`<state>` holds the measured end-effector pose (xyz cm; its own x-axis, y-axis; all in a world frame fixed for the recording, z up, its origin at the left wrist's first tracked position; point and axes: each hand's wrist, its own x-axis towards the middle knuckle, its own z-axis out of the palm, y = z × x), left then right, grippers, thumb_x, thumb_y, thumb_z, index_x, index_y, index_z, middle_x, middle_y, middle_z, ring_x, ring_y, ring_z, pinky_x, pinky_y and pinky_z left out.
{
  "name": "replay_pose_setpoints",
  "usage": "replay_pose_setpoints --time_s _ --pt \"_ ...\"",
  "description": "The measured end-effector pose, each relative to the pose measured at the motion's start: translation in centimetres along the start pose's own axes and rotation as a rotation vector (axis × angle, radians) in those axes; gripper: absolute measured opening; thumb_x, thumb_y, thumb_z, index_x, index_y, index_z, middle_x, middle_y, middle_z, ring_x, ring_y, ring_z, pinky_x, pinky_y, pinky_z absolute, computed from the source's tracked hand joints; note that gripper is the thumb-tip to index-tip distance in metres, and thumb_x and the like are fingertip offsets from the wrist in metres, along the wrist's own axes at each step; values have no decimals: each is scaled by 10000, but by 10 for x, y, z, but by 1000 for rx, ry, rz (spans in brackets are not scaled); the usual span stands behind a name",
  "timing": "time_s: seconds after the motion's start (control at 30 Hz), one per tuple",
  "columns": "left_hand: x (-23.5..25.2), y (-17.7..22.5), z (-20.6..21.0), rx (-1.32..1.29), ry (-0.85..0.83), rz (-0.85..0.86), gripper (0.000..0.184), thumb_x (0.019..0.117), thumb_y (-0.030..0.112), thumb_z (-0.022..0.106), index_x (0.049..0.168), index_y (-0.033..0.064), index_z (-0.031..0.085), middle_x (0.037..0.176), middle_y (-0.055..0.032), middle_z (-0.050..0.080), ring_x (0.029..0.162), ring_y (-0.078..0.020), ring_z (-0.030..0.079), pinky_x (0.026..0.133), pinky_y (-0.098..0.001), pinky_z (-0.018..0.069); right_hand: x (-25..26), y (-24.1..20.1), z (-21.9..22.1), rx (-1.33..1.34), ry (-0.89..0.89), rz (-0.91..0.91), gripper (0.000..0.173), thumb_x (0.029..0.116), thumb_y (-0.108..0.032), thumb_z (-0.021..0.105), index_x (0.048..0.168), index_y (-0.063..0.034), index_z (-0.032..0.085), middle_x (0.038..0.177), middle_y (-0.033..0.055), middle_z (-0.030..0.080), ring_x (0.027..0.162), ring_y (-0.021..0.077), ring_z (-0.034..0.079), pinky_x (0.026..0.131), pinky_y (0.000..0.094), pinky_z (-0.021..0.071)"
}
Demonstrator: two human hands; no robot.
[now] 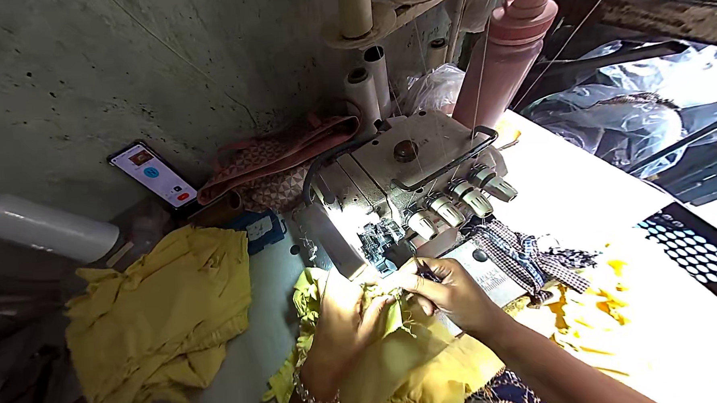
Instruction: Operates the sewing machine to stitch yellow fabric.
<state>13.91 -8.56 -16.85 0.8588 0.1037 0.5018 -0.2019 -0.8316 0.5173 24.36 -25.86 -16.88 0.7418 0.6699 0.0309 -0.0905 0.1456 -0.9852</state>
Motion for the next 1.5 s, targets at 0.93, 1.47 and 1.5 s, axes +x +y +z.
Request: replay_pose_setpoints --time_s 0.93,1.47,1.5 --pt "-28 19 6 296 281 468 43 1029 200 565 987 207 569 1060 48 613 1121 -113 520 1082 -299 297 -2 1 -12 91 -231 5 158 987 -174 637 836 -157 683 674 -158 592 545 -102 499 510 75 416" --pt "-1 21 -7 -124 39 -22 136 971 287 634 934 158 617 951 23 712 1039 -44 617 1081 -339 301 -7 9 -3 -102 -109 -383 153 959 -205 702 892 -68 697 800 -76 680 689 -108 545 616 62 437" --pt "3 20 -14 -186 -39 -33 172 957 287 670 918 128 618 884 12 682 958 -40 605 1015 -293 340 -8 8 -2 -90 -85 -368 119 955 -185 693 889 -87 701 796 -91 682 674 -115 546 601 59 437"
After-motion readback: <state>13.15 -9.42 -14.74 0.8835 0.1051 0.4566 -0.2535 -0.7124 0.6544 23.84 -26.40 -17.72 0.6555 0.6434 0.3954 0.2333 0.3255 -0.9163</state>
